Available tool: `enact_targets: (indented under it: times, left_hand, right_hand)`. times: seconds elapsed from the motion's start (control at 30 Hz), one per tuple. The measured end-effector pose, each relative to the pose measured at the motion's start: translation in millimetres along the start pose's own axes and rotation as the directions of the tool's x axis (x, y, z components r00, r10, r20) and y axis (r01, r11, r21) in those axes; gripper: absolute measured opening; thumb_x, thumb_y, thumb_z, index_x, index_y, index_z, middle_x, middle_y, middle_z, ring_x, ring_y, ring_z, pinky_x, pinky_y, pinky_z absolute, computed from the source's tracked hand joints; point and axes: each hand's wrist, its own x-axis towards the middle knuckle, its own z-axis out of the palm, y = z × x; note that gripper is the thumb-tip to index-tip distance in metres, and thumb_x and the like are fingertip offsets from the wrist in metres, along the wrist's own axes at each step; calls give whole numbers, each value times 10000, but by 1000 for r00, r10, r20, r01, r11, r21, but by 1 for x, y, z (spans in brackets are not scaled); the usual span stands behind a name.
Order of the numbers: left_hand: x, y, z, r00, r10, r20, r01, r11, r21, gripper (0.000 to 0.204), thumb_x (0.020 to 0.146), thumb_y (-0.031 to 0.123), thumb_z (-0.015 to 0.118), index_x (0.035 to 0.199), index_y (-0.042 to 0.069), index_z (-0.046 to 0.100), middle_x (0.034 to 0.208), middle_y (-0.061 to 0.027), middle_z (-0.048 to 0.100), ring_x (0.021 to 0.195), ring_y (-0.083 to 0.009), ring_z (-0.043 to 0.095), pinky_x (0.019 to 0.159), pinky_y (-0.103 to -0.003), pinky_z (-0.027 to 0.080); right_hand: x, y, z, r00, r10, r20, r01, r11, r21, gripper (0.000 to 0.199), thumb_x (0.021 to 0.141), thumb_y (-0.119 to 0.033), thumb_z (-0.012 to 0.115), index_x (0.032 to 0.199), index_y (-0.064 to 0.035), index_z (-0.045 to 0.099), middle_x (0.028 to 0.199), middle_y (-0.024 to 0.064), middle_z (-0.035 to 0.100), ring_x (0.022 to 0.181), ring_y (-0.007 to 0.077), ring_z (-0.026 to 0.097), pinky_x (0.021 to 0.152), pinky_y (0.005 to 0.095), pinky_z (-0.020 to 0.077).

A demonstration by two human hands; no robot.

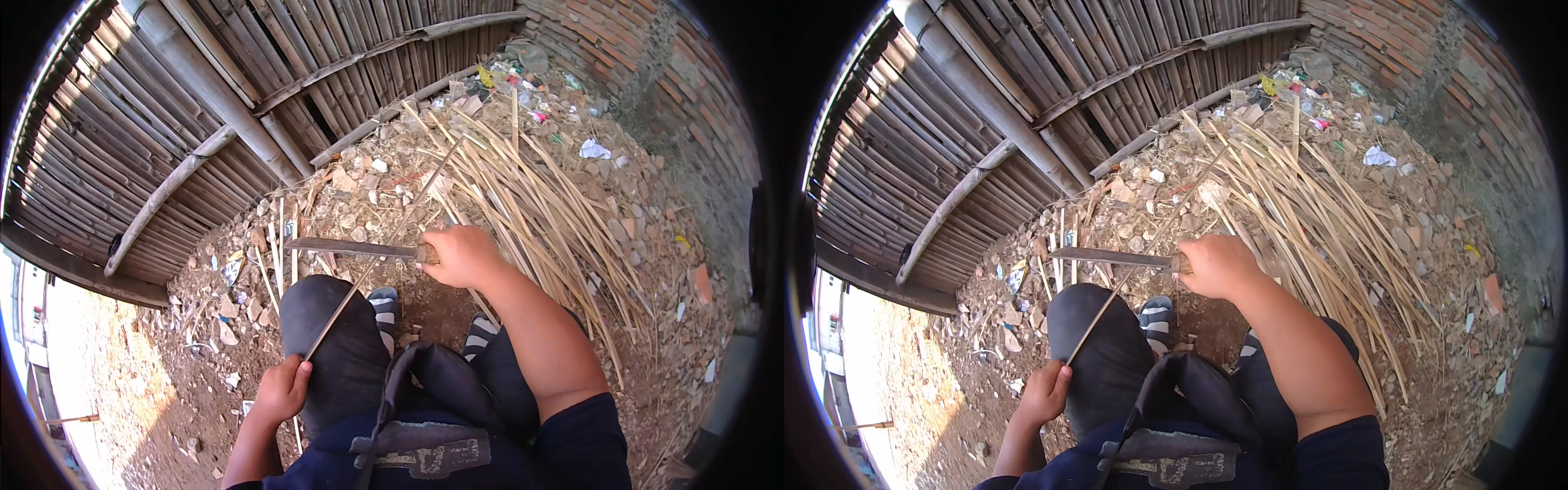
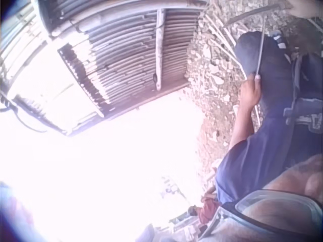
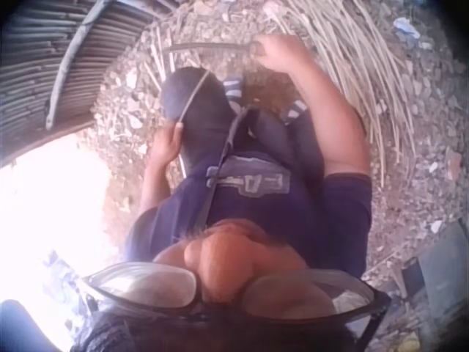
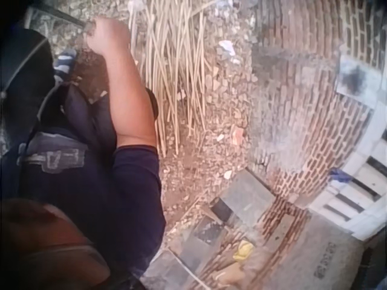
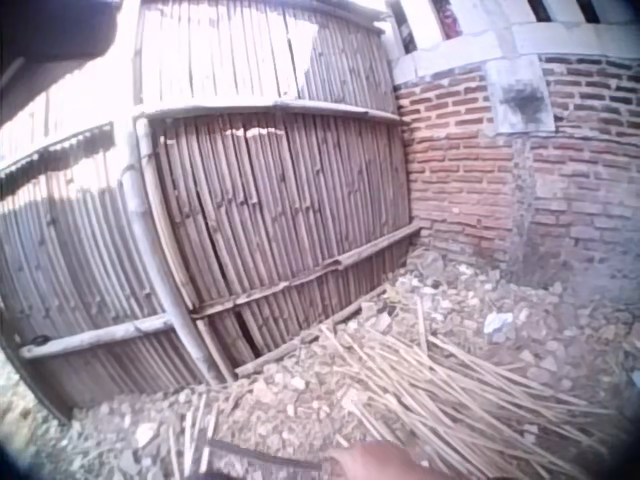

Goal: The person holds a bamboo strip and shaves the surface using a large knife, repeatedly drawing the blade along the length of the material.

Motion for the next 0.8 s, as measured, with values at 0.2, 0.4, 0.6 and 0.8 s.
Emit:
enact_targets:
  times: [0.2,0.4,0.6,0.8]
  left_hand:
    - [10,0,-13,990,-66,125,74,996,-56,390,1078,320,470,872,0,556,746,-244,619,753,-456,626,668,-495,474]
    - [14,-16,-16,977,-27,210,78,969,-235,430,1092,351,466,884,5,616,727,-133,629,685,-258,613,668,-396,490]
    - [16,-35,-15,939,-108,327,230,903,-363,431,1091,358,482,879,9,618,716,-106,618,667,-219,587,656,-376,487]
    - [15,-6,-13,985,-11,170,42,983,-178,409,1080,336,496,876,4,619,695,-159,642,643,-319,636,635,-414,495]
  right_hand:
    - [-1,-37,21,995,-32,95,29,999,31,326,817,-270,747,1043,-53,657,891,177,727,901,389,716,797,504,568]
    - [18,6,30,985,160,62,-170,965,202,315,813,-239,717,1064,-52,686,931,217,720,932,399,701,826,503,561]
    - [3,-39,20,991,16,136,-37,988,151,297,798,-256,728,1021,-65,683,923,185,727,918,404,703,824,512,562]
    - [22,17,40,965,250,80,-262,941,216,383,797,-249,715,1134,-68,697,989,218,723,953,394,699,832,502,565]
